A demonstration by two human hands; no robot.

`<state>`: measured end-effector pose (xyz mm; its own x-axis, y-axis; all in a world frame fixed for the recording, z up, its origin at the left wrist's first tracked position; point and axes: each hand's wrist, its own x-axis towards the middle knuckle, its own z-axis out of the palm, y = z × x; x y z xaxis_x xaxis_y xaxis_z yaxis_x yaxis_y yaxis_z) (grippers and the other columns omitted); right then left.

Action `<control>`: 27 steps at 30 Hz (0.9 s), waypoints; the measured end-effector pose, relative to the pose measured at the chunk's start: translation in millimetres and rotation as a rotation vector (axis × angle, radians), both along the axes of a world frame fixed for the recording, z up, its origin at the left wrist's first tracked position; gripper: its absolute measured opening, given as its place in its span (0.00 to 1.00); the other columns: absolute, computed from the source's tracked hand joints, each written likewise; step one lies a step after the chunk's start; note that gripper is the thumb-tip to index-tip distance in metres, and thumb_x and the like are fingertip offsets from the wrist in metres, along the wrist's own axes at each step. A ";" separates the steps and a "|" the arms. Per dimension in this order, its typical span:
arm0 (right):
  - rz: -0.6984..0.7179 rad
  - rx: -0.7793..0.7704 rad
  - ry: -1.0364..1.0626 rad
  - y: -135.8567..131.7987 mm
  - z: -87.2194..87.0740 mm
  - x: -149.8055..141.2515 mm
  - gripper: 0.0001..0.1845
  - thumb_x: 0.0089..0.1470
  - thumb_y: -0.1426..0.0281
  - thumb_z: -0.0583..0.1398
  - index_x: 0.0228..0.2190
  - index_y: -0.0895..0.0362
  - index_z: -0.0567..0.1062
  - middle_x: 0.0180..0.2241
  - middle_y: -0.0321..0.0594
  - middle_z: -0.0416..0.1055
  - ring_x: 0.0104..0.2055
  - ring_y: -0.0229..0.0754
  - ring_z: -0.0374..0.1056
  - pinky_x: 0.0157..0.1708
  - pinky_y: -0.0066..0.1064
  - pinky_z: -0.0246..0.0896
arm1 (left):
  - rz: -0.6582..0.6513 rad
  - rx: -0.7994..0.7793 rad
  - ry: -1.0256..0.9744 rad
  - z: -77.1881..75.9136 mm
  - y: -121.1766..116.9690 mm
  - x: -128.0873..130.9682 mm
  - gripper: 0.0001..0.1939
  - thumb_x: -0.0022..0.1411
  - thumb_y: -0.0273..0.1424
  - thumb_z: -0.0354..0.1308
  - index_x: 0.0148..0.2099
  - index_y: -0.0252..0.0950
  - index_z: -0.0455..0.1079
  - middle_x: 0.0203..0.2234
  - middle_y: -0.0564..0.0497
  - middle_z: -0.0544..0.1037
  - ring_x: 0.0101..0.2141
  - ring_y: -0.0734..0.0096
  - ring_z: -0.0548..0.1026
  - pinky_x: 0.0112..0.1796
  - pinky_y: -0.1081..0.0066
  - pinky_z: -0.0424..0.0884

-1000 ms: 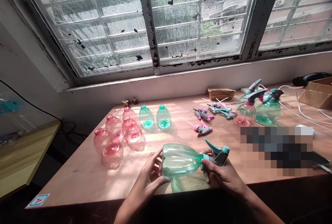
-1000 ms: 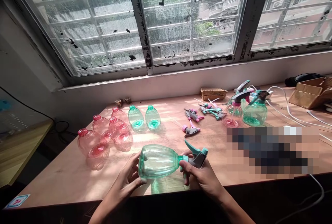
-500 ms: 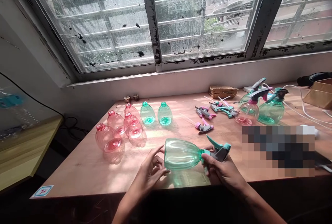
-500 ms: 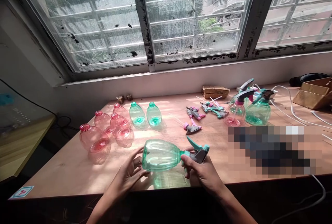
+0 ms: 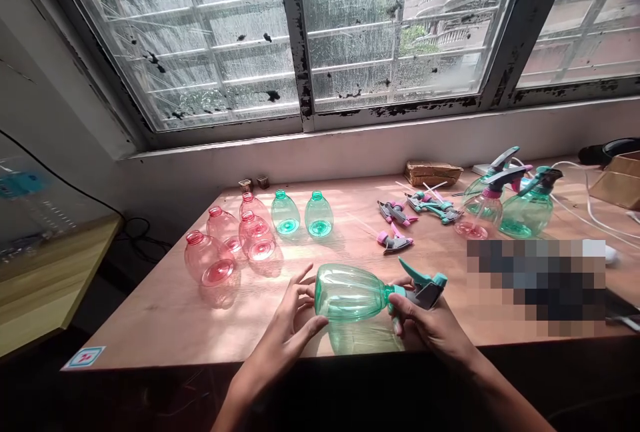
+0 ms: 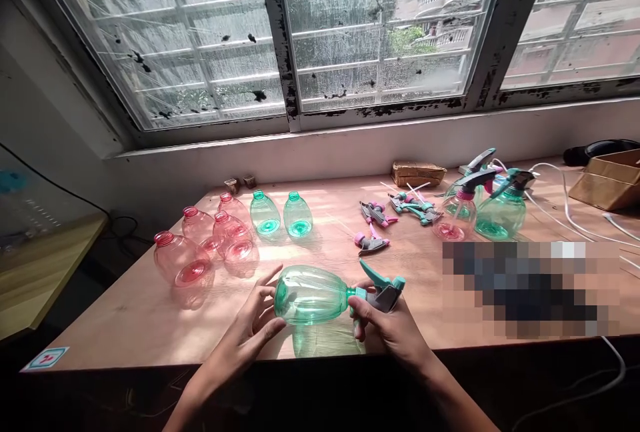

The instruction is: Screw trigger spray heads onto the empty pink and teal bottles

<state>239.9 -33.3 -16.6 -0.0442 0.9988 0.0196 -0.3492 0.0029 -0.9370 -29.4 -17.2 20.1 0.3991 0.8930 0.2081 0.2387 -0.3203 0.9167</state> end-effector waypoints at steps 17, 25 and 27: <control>0.066 0.008 0.047 2.0 -2.5 3.8 0.17 0.53 0.61 0.70 0.38 0.55 0.72 0.21 0.31 0.74 0.19 0.37 0.70 0.21 0.27 0.65 | -0.078 -0.144 -0.197 -19.8 2.3 -11.3 0.35 0.66 0.36 0.62 0.69 0.55 0.52 0.61 0.44 0.65 0.50 0.58 0.73 0.49 0.59 0.73; 0.067 0.016 0.019 3.2 -5.6 5.2 0.17 0.53 0.60 0.70 0.38 0.55 0.73 0.22 0.32 0.75 0.19 0.37 0.71 0.21 0.28 0.65 | -0.032 -0.206 -0.076 -18.8 3.4 -6.8 0.42 0.59 0.34 0.68 0.70 0.52 0.53 0.46 0.48 0.71 0.37 0.67 0.73 0.46 0.59 0.74; 0.059 0.016 0.013 1.7 -4.0 4.9 0.18 0.53 0.60 0.70 0.38 0.55 0.73 0.22 0.32 0.75 0.19 0.37 0.70 0.21 0.28 0.65 | -0.031 -0.222 -0.067 -15.8 3.1 -6.1 0.43 0.58 0.34 0.69 0.70 0.52 0.54 0.48 0.48 0.71 0.37 0.67 0.72 0.47 0.59 0.74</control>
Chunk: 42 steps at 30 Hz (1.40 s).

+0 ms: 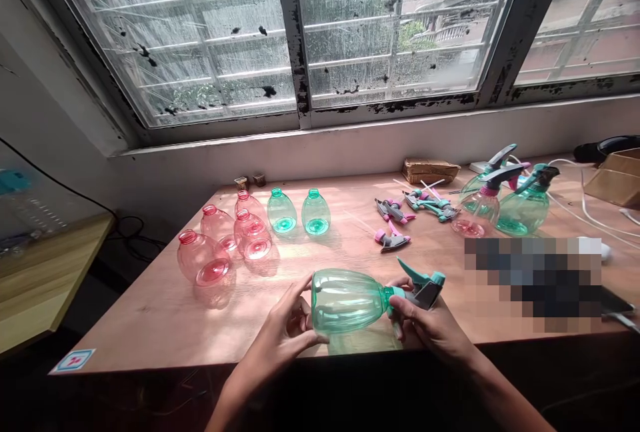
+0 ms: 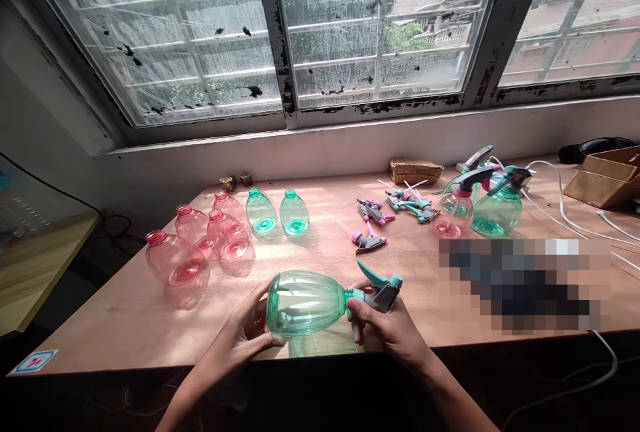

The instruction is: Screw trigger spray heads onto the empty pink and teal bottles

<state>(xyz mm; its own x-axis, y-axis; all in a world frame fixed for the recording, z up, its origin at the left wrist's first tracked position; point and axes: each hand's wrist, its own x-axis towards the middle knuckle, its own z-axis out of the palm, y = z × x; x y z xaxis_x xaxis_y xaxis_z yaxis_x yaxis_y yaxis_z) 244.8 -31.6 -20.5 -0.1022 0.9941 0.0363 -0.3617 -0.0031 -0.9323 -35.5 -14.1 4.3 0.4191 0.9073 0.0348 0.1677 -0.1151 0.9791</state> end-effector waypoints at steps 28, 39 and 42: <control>-0.053 0.004 -0.015 -0.6 1.0 -0.8 0.15 0.52 0.63 0.72 0.37 0.55 0.75 0.24 0.32 0.76 0.20 0.38 0.71 0.24 0.31 0.68 | -0.021 0.099 0.014 -3.4 3.9 1.3 0.41 0.62 0.33 0.66 0.71 0.52 0.52 0.62 0.46 0.63 0.52 0.56 0.73 0.52 0.58 0.76; 0.035 -0.036 -0.128 -4.4 0.7 -0.4 0.16 0.50 0.59 0.72 0.37 0.54 0.77 0.20 0.33 0.76 0.21 0.40 0.70 0.25 0.32 0.64 | 0.025 0.182 0.081 8.0 2.8 0.2 0.23 0.71 0.38 0.55 0.66 0.46 0.61 0.65 0.44 0.61 0.54 0.55 0.73 0.56 0.58 0.70; 0.018 -0.048 -0.123 -4.2 1.3 -2.1 0.17 0.50 0.60 0.72 0.37 0.55 0.77 0.19 0.33 0.75 0.21 0.39 0.69 0.25 0.32 0.64 | 0.028 0.149 0.017 7.0 2.1 1.3 0.19 0.71 0.40 0.55 0.60 0.42 0.64 0.64 0.44 0.65 0.61 0.51 0.67 0.61 0.55 0.65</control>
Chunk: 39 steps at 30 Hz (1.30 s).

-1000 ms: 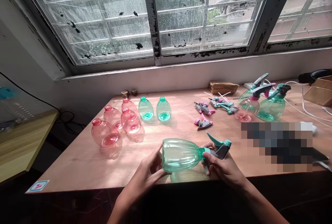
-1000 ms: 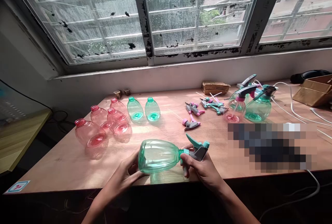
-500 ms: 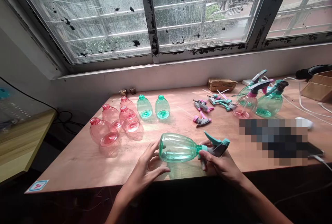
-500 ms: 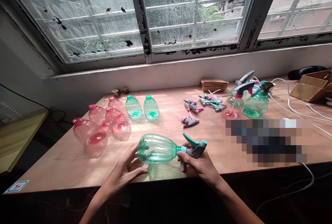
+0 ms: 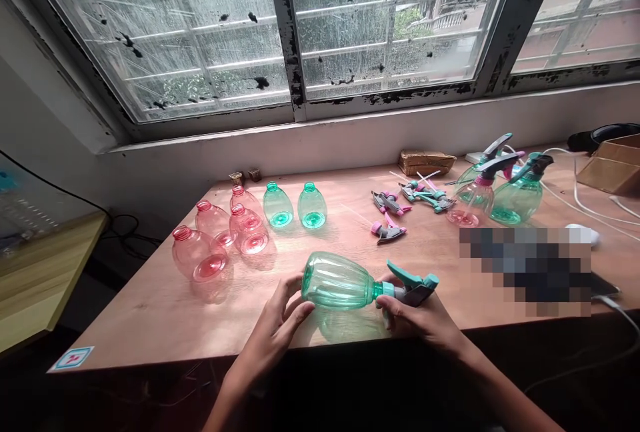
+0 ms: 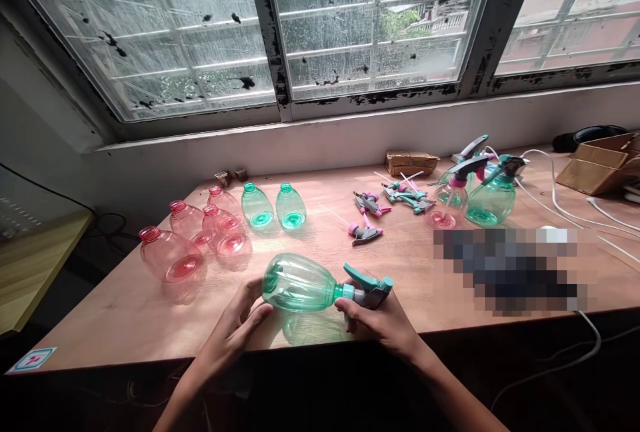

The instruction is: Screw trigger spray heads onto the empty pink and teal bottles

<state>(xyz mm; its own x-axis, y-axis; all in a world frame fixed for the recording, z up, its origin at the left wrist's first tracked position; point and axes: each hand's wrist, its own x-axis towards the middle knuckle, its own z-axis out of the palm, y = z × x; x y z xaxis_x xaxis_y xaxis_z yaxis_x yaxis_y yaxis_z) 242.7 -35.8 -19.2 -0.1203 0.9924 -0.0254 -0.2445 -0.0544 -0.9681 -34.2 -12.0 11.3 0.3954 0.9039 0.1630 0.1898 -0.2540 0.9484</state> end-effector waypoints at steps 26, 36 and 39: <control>-0.027 0.045 0.083 4.1 2.1 -1.7 0.15 0.51 0.62 0.71 0.35 0.56 0.75 0.25 0.34 0.77 0.19 0.37 0.70 0.21 0.30 0.67 | -0.017 -0.034 0.030 -3.5 0.3 -1.6 0.22 0.72 0.39 0.52 0.65 0.45 0.59 0.62 0.43 0.67 0.60 0.51 0.68 0.59 0.55 0.66; -0.060 0.051 0.130 5.1 2.3 0.1 0.16 0.52 0.62 0.71 0.35 0.56 0.72 0.23 0.34 0.78 0.16 0.37 0.70 0.19 0.29 0.66 | -0.022 0.072 0.136 -7.1 -3.9 -0.5 0.45 0.57 0.26 0.68 0.70 0.54 0.52 0.57 0.47 0.66 0.57 0.53 0.69 0.58 0.54 0.67; -0.063 0.053 0.153 4.8 0.2 0.4 0.16 0.53 0.63 0.71 0.36 0.55 0.72 0.23 0.33 0.78 0.17 0.37 0.71 0.19 0.28 0.67 | -0.084 -0.045 0.125 -0.8 -2.7 -0.9 0.49 0.54 0.25 0.70 0.71 0.52 0.51 0.57 0.46 0.69 0.54 0.52 0.71 0.55 0.54 0.71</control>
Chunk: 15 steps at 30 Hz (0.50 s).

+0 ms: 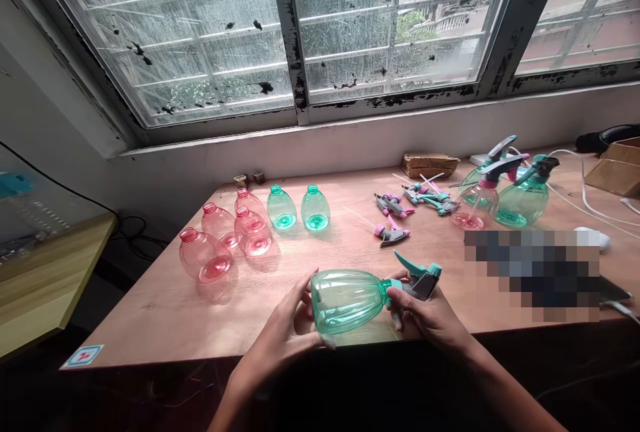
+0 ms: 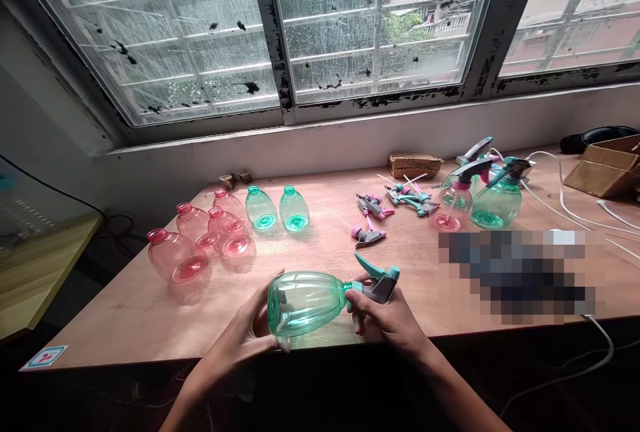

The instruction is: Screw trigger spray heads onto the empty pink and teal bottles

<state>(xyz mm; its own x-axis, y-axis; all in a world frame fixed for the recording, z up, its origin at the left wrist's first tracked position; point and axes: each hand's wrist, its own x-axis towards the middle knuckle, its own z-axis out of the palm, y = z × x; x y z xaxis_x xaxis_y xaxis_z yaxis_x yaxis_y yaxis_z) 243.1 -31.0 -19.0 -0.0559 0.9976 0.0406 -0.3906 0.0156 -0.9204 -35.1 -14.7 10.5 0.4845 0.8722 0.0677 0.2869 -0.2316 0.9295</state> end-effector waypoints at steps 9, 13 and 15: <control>0.049 -0.005 -0.015 -3.2 1.5 -0.5 0.15 0.52 0.64 0.71 0.36 0.56 0.74 0.24 0.33 0.77 0.18 0.35 0.71 0.21 0.28 0.67 | 0.033 0.106 -0.073 -5.0 0.3 -2.9 0.45 0.64 0.32 0.65 0.73 0.54 0.42 0.71 0.46 0.53 0.68 0.50 0.54 0.66 0.51 0.54; 0.038 -0.013 -0.005 -2.7 2.5 -0.5 0.16 0.52 0.63 0.72 0.36 0.56 0.73 0.24 0.33 0.77 0.18 0.35 0.71 0.20 0.27 0.67 | 0.016 0.077 -0.069 -0.9 -0.4 0.5 0.40 0.65 0.32 0.64 0.72 0.54 0.48 0.71 0.48 0.52 0.68 0.49 0.55 0.64 0.54 0.60; 0.023 -0.014 0.001 -1.8 2.3 0.0 0.16 0.52 0.63 0.71 0.35 0.56 0.72 0.24 0.32 0.77 0.17 0.35 0.71 0.20 0.26 0.66 | 0.009 0.089 -0.055 0.4 -0.3 2.2 0.47 0.59 0.30 0.69 0.72 0.56 0.48 0.72 0.49 0.48 0.66 0.48 0.58 0.60 0.57 0.66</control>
